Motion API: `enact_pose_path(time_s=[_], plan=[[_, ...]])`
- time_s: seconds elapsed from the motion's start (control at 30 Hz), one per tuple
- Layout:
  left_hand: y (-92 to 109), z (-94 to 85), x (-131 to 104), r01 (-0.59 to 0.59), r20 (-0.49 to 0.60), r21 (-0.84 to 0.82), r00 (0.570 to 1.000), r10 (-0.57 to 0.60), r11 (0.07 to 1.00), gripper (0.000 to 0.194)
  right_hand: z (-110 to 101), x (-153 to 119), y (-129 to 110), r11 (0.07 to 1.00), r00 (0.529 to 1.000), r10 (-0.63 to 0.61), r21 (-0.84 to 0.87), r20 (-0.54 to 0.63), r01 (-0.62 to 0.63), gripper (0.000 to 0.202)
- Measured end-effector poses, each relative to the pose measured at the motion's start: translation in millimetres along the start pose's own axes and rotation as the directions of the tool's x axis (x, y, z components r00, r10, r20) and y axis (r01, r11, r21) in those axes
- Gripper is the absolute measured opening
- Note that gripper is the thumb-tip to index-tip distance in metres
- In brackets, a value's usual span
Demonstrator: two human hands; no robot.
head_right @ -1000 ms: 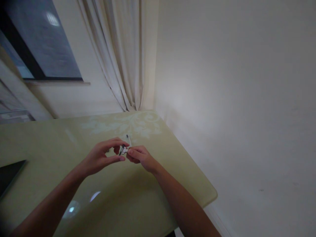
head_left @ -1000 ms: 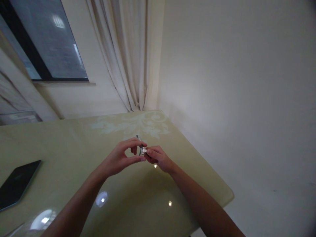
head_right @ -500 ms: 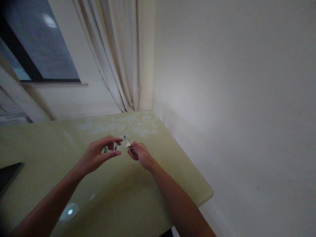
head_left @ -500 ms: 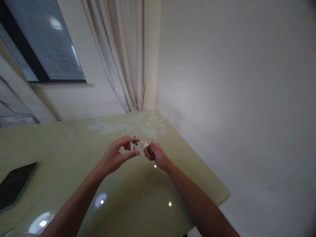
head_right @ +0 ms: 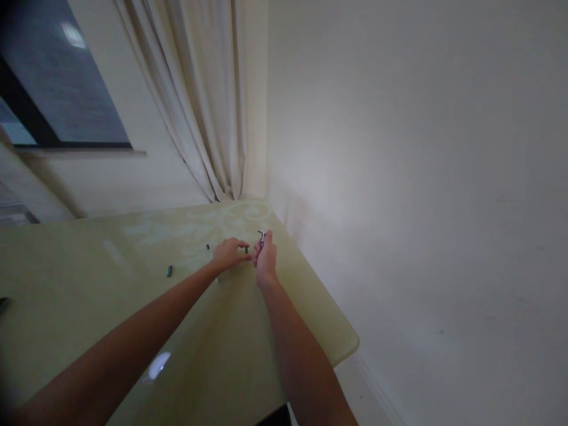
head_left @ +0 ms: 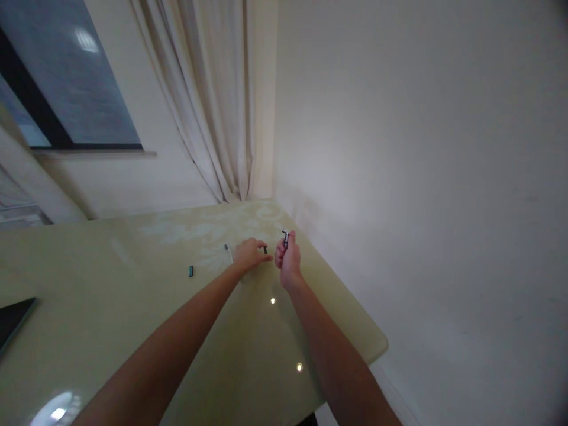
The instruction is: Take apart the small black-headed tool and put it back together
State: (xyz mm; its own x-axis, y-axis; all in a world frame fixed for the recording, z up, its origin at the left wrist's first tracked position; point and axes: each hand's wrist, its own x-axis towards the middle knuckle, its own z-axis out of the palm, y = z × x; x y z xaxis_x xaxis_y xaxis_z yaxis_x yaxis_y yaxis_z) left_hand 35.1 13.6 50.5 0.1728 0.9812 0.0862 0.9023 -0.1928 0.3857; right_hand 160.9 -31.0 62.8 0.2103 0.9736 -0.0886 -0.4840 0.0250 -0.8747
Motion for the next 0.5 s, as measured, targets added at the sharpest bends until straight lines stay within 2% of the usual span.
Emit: enact_pose_path(time_s=[0.13, 0.27, 0.37, 0.5], plan=[[2.5, 18.6, 10.8, 0.113, 0.001, -0.005, 0.994, -0.113, 0.994, 0.049, -2.1, 2.6, 1.1, 1.000, 1.000, 0.008, 0.009, -0.020, -0.008, 0.065], [-0.8, 27.1, 11.0, 0.146, -0.009, -0.016, 0.989, -0.146, 0.989, 0.051, -1.8, 2.5, 3.8, 1.000, 1.000, -0.012, 0.027, -0.005, 0.012, 0.064], [2.0, 27.4, 10.1, 0.135, -0.014, -0.021, 0.991, -0.135, 0.991, 0.055, -0.2, 1.1, 5.6, 1.000, 1.000, 0.006, 0.010, -0.003, -0.006, 0.064], [-0.4, 15.3, -0.2, 0.046, -0.021, -0.035, 0.999, -0.046, 0.998, 0.075, 0.4, 0.4, 8.1, 0.998, 0.999, 0.046, -0.049, -0.025, -0.047, 0.065]])
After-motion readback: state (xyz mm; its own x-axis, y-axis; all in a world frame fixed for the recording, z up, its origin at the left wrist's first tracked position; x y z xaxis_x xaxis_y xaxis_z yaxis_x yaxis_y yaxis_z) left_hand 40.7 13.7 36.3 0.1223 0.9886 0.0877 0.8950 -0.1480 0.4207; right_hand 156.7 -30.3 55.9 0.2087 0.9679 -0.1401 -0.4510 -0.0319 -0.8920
